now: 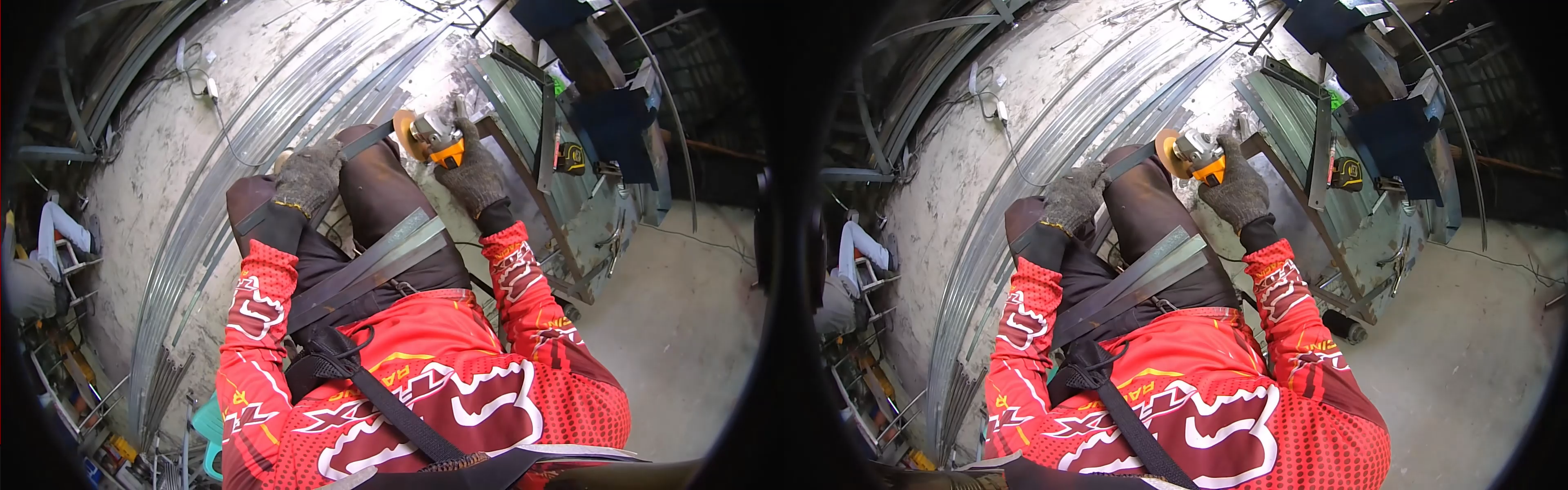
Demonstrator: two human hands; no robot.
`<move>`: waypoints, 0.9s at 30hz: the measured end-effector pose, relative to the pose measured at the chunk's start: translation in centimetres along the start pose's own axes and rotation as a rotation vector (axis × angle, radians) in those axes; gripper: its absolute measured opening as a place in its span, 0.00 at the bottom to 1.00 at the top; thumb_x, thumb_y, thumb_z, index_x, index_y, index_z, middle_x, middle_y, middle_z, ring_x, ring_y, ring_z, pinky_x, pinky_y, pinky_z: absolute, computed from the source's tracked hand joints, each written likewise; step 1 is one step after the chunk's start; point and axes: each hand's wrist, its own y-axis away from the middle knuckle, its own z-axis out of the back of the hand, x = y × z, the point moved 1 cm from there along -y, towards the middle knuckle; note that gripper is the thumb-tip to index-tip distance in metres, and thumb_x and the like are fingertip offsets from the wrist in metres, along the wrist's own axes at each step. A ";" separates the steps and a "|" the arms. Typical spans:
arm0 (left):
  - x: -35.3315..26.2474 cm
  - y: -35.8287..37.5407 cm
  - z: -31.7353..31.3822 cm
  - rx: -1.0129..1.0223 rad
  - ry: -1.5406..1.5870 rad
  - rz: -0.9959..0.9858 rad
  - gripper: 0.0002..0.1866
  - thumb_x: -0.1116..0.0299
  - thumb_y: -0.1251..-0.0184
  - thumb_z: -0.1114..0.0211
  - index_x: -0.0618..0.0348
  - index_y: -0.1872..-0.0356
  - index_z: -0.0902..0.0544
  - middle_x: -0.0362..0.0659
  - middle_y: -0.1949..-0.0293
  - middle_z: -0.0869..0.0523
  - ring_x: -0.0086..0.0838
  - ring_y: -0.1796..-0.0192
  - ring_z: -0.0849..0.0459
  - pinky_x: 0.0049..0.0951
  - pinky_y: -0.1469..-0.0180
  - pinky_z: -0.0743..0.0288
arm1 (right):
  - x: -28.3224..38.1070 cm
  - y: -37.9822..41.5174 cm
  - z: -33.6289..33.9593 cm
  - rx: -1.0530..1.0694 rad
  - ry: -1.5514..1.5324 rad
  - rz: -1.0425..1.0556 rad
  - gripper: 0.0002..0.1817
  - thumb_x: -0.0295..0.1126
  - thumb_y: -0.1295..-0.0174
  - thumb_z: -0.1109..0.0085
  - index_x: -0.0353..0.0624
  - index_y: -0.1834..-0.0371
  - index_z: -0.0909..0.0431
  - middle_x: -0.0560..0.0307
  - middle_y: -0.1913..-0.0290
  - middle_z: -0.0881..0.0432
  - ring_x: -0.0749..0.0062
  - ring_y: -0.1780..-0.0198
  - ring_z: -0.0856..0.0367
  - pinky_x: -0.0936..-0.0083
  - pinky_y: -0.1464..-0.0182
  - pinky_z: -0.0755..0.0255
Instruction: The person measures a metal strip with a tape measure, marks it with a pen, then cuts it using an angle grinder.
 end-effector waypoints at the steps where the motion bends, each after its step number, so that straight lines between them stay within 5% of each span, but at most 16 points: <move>1: 0.0 0.0 0.0 0.000 0.000 0.001 0.14 0.58 0.22 0.45 0.54 0.49 0.17 0.57 0.55 0.10 0.55 0.52 0.12 0.55 0.49 0.20 | -0.1 0.0 -0.1 0.001 0.000 0.000 0.47 0.40 0.52 0.25 0.57 0.25 0.37 0.40 0.49 0.13 0.41 0.47 0.13 0.53 0.47 0.20; 16: 0.2 0.1 -0.7 -0.107 -0.011 -0.076 0.11 0.61 0.24 0.43 0.55 0.54 0.18 0.56 0.61 0.11 0.54 0.56 0.11 0.55 0.55 0.19 | -4.0 1.7 -0.7 -0.058 -0.034 0.058 0.47 0.38 0.53 0.26 0.59 0.26 0.38 0.41 0.48 0.13 0.41 0.47 0.12 0.52 0.47 0.20; 27: -0.7 1.8 -2.8 -0.325 -0.191 -0.231 0.05 0.65 0.26 0.43 0.50 0.60 0.20 0.45 0.66 0.17 0.41 0.63 0.13 0.43 0.63 0.19 | -2.9 1.6 0.7 -0.054 -0.085 0.072 0.48 0.40 0.54 0.21 0.58 0.26 0.37 0.39 0.48 0.14 0.40 0.47 0.13 0.53 0.47 0.19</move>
